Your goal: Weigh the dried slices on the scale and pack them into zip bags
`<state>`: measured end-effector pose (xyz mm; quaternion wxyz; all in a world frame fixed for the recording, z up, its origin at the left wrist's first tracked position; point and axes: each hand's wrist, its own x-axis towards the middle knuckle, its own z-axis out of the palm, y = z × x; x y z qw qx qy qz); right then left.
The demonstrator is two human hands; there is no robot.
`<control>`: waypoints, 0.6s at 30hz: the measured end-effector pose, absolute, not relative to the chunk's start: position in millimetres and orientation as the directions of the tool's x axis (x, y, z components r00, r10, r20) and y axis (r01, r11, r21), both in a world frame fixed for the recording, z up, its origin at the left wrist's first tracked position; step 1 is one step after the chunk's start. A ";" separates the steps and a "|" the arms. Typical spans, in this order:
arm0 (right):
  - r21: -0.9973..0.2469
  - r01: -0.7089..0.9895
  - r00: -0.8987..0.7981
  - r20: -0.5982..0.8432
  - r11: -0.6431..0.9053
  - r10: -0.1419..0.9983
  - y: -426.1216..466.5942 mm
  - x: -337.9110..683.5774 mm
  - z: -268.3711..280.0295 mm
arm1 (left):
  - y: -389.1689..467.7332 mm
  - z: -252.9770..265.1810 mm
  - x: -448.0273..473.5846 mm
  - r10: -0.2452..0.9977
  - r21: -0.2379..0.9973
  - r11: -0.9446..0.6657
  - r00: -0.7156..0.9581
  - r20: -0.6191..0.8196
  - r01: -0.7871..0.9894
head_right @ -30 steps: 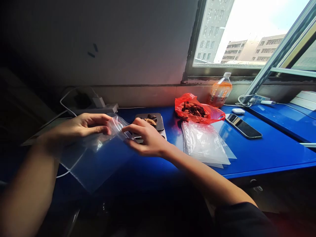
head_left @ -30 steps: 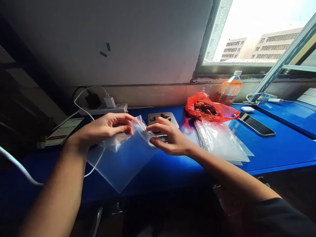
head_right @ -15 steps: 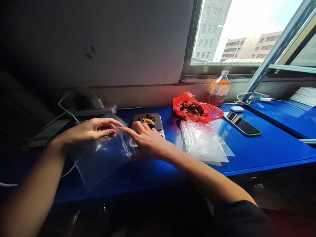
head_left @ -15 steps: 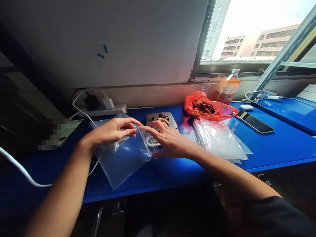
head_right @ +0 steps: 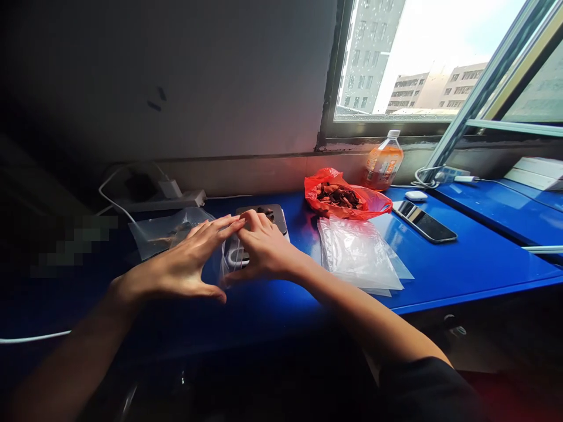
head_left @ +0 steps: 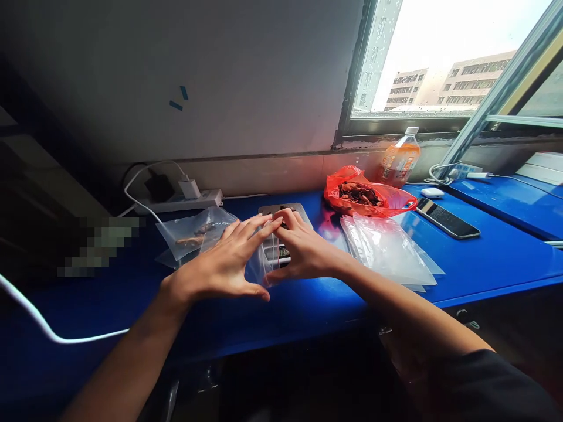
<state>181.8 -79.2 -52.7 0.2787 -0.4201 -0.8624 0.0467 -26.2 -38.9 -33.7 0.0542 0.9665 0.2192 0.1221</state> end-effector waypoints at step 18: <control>-0.234 0.538 -0.574 0.601 0.810 0.556 -87.7 178.0 -37.1 | -40.8 -35.8 -26.8 0.448 0.310 -0.887 0.798 0.404 0.341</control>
